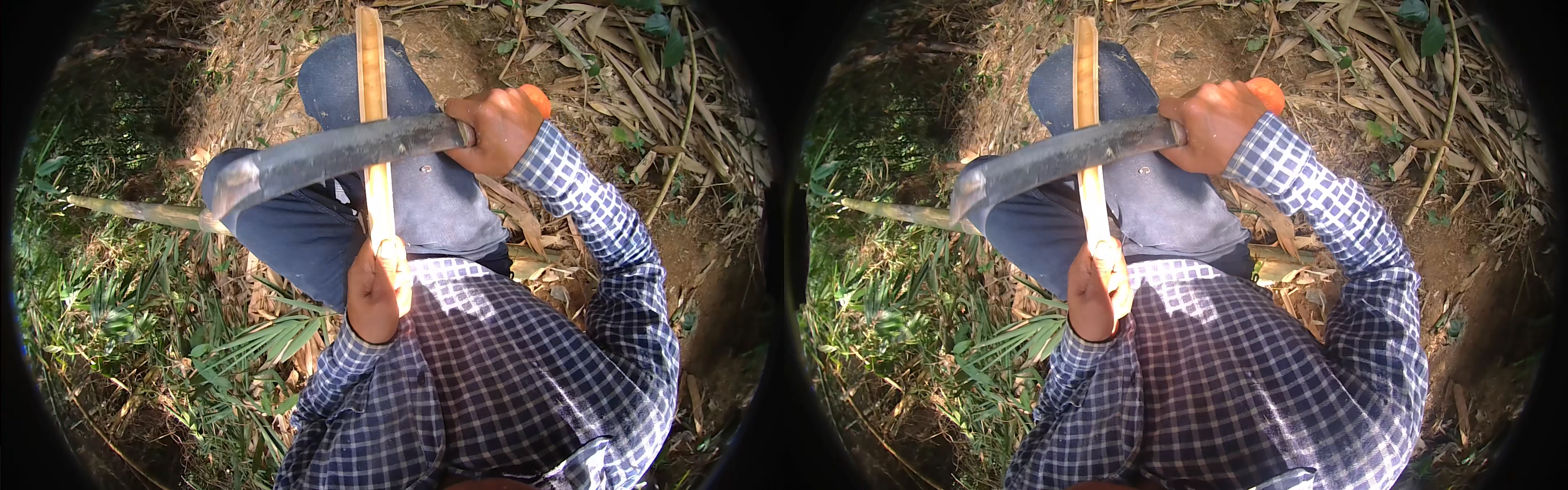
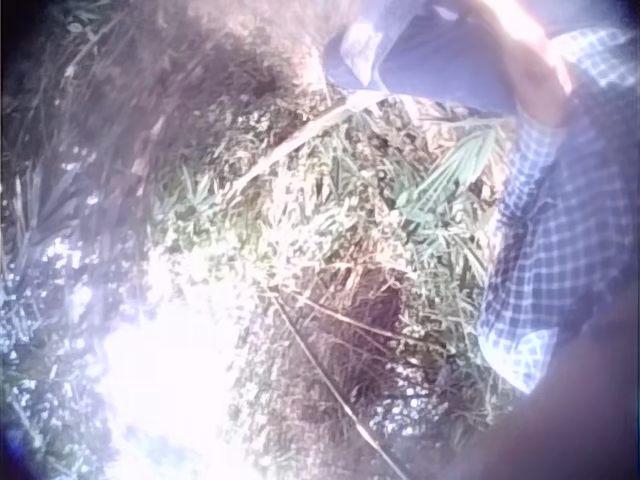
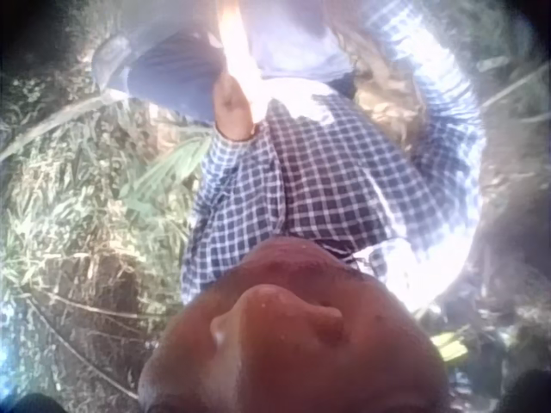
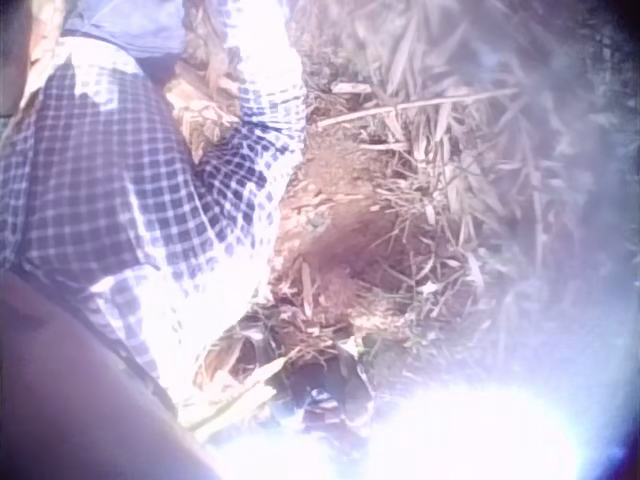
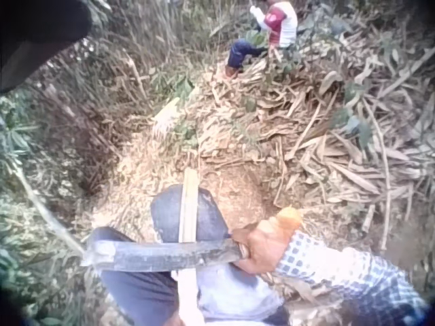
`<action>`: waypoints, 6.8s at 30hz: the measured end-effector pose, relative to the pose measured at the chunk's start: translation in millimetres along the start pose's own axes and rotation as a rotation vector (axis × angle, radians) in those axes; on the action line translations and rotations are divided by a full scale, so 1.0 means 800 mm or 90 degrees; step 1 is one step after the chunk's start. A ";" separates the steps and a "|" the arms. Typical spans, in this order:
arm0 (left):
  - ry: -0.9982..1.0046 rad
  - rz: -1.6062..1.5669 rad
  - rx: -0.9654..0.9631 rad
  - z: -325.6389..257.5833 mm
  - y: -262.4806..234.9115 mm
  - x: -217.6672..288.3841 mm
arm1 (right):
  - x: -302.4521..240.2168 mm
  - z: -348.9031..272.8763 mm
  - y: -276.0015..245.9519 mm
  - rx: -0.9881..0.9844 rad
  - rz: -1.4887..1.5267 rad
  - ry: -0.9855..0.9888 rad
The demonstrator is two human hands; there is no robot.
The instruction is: The person sits on the ground in a forest and uses a large knife to shave a long piece of bamboo. They hold the bamboo vertically against their leg and repeatedly scrape the blade along its length to remove the outer layer.
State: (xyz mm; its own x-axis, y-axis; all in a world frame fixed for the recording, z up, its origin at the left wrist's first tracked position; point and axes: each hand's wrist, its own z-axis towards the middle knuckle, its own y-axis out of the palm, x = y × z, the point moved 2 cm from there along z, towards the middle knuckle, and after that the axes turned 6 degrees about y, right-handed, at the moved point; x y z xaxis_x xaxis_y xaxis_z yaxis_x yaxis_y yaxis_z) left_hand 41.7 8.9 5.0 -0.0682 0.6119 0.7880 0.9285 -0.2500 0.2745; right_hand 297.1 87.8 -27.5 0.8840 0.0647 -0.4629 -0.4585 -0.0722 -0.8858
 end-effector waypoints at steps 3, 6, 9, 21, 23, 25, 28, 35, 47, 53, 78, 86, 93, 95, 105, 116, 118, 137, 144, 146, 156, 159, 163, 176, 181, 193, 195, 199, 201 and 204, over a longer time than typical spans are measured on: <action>0.034 0.018 -0.006 0.003 -0.001 -0.006 | 0.010 0.021 -0.004 -0.044 0.001 0.055; 0.029 0.019 -0.013 -0.001 -0.003 -0.006 | 0.022 0.019 -0.002 0.027 0.029 0.099; 0.028 0.029 -0.016 -0.002 -0.004 -0.003 | 0.004 0.007 -0.004 0.023 0.021 -0.004; 0.024 0.056 -0.011 -0.002 0.001 -0.004 | 0.005 0.017 0.002 0.021 0.010 0.020; 0.019 0.044 -0.026 -0.003 0.001 0.001 | 0.024 0.029 -0.002 0.069 0.001 0.073; 0.025 0.022 -0.029 -0.004 0.000 -0.001 | 0.015 0.019 0.000 -0.002 0.047 0.087; 0.019 0.013 -0.017 -0.002 0.000 -0.004 | -0.005 0.007 0.000 -0.007 0.015 0.004; 0.047 0.019 -0.008 0.003 0.002 0.000 | -0.016 0.005 0.006 0.044 0.027 -0.033; 0.030 0.023 -0.025 -0.006 -0.004 -0.006 | -0.014 0.007 0.006 0.000 0.002 -0.033; 0.017 0.019 0.004 -0.006 -0.003 -0.006 | -0.016 0.002 0.001 0.012 0.026 -0.028; 0.020 0.028 -0.018 -0.007 0.000 -0.010 | -0.007 0.008 0.005 -0.008 0.036 0.014; -0.002 0.016 -0.005 -0.009 0.007 -0.004 | 0.002 0.020 0.005 -0.059 0.020 0.091; 0.011 0.012 -0.009 -0.011 0.004 -0.008 | 0.012 0.031 -0.002 -0.011 0.013 0.106; 0.032 0.034 -0.018 -0.009 0.000 -0.011 | 0.004 0.020 0.005 0.049 0.050 0.005; 0.030 0.051 -0.011 -0.017 -0.001 -0.014 | 0.006 0.023 0.009 0.045 -0.036 -0.051; 0.067 0.060 -0.026 -0.018 -0.009 -0.022 | 0.015 0.033 0.005 -0.038 -0.052 0.041; 0.051 0.061 -0.015 -0.021 -0.009 -0.020 | 0.040 0.052 0.006 0.029 -0.015 0.089; 0.057 0.055 -0.011 -0.013 -0.006 -0.018 | -0.006 -0.001 0.002 0.007 0.019 -0.054; 0.051 0.073 -0.008 -0.012 -0.005 -0.009 | 0.025 0.026 0.006 -0.014 0.036 0.117; 0.050 0.068 -0.006 -0.014 -0.009 -0.018 | 0.017 0.020 0.008 0.011 0.032 0.004; 0.034 0.053 -0.031 -0.019 -0.015 -0.018 | 0.036 0.018 0.027 0.053 0.075 -0.027; 0.025 0.060 -0.042 -0.017 -0.014 -0.017 | 0.058 0.022 0.026 0.043 -0.012 0.046; -0.005 0.068 -0.060 -0.024 -0.026 -0.012 | 0.107 0.056 -0.002 0.104 0.146 0.405; 0.057 0.521 -0.182 0.005 -0.099 0.120 | -0.027 0.038 -0.059 0.205 0.310 -0.005; 0.130 0.657 -0.207 0.000 -0.123 0.179 | -0.029 0.031 -0.047 0.009 0.273 0.060; 0.686 0.332 0.292 -0.075 -0.224 0.317 | -0.062 0.012 -0.029 0.011 0.473 0.223; 0.739 0.120 0.447 -0.076 -0.253 0.279 | -0.066 0.017 -0.027 0.035 0.552 0.254; 0.472 0.076 0.112 0.043 -0.105 0.141 | -0.068 0.014 -0.031 0.056 0.623 0.318; 0.384 0.050 -0.024 0.081 -0.017 0.101 | -0.068 0.010 -0.033 0.050 0.647 0.335; 0.423 -0.079 -0.102 0.111 0.061 0.078 | -0.072 0.012 -0.025 0.038 0.684 0.336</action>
State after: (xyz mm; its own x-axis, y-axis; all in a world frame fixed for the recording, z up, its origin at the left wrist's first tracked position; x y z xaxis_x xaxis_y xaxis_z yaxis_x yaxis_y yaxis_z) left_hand 115.3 101.6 18.4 -0.4266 0.0668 0.9020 0.8376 -0.3472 0.4218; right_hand 255.0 95.1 16.6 -0.0313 -0.4173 -0.9082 -0.9763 0.2075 -0.0617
